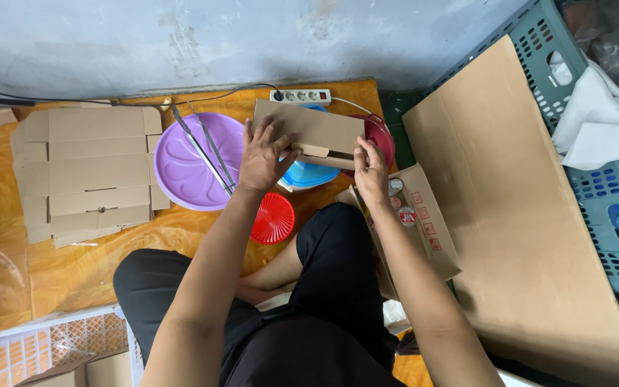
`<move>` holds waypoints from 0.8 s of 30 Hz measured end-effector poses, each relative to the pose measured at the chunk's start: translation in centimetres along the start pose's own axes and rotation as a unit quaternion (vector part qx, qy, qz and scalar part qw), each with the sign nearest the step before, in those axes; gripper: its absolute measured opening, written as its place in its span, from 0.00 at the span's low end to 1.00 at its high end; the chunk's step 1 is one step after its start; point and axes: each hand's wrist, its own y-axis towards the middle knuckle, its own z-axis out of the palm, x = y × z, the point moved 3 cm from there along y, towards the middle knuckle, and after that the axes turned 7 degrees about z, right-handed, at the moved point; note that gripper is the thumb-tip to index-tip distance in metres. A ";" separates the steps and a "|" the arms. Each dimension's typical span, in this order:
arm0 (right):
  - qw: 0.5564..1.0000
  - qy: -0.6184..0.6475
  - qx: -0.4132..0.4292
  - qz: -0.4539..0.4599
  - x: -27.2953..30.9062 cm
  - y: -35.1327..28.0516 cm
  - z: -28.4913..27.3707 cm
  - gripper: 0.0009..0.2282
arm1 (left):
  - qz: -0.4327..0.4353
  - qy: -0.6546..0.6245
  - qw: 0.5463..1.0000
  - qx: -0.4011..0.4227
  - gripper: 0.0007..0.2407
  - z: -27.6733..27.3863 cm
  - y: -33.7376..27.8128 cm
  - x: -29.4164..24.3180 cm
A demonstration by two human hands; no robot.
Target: A person uses tongs to pack snacks into small bags and then folds a cardboard box to assemble a snack package.
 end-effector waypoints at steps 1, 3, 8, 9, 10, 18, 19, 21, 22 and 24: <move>1.000 0.000 0.000 0.001 -0.1 0.0 -0.1 0.14 | 0.000 0.000 1.000 0.001 0.15 0.2 0.0 0.0; 1.000 -0.012 0.008 -0.017 0.0 0.1 -0.1 0.15 | 0.005 0.010 1.000 -0.021 0.15 0.5 0.0 0.1; 1.000 -0.009 0.014 0.006 0.2 0.2 0.0 0.15 | 0.003 0.003 1.000 -0.024 0.14 0.5 0.1 -0.3; 1.000 -0.013 0.018 0.010 0.1 0.1 -0.1 0.15 | 0.005 0.004 1.000 -0.026 0.14 0.4 0.0 -0.5; 1.000 -0.013 0.018 0.011 0.0 0.2 -0.2 0.15 | 0.005 0.003 1.000 -0.025 0.14 0.4 0.1 -0.6; 0.995 0.008 0.080 0.064 2.6 -1.1 -1.7 0.25 | 0.047 0.011 0.999 -0.025 0.13 -0.2 0.6 -0.3; 0.995 0.007 0.080 0.064 3.1 -1.2 -1.9 0.25 | 0.047 0.011 0.999 -0.025 0.13 -0.4 1.1 -0.5; 0.992 0.037 0.077 0.097 3.9 -1.6 -2.2 0.26 | 0.041 -0.009 0.998 -0.054 0.14 -0.9 1.9 -0.7; 0.992 0.036 0.076 0.098 4.2 -1.8 -2.4 0.26 | 0.041 -0.010 0.998 -0.053 0.14 -0.8 2.2 -0.7; 0.990 0.020 0.078 0.112 4.8 -2.0 -2.6 0.28 | 0.023 -0.017 0.998 -0.057 0.13 -0.9 2.9 -0.6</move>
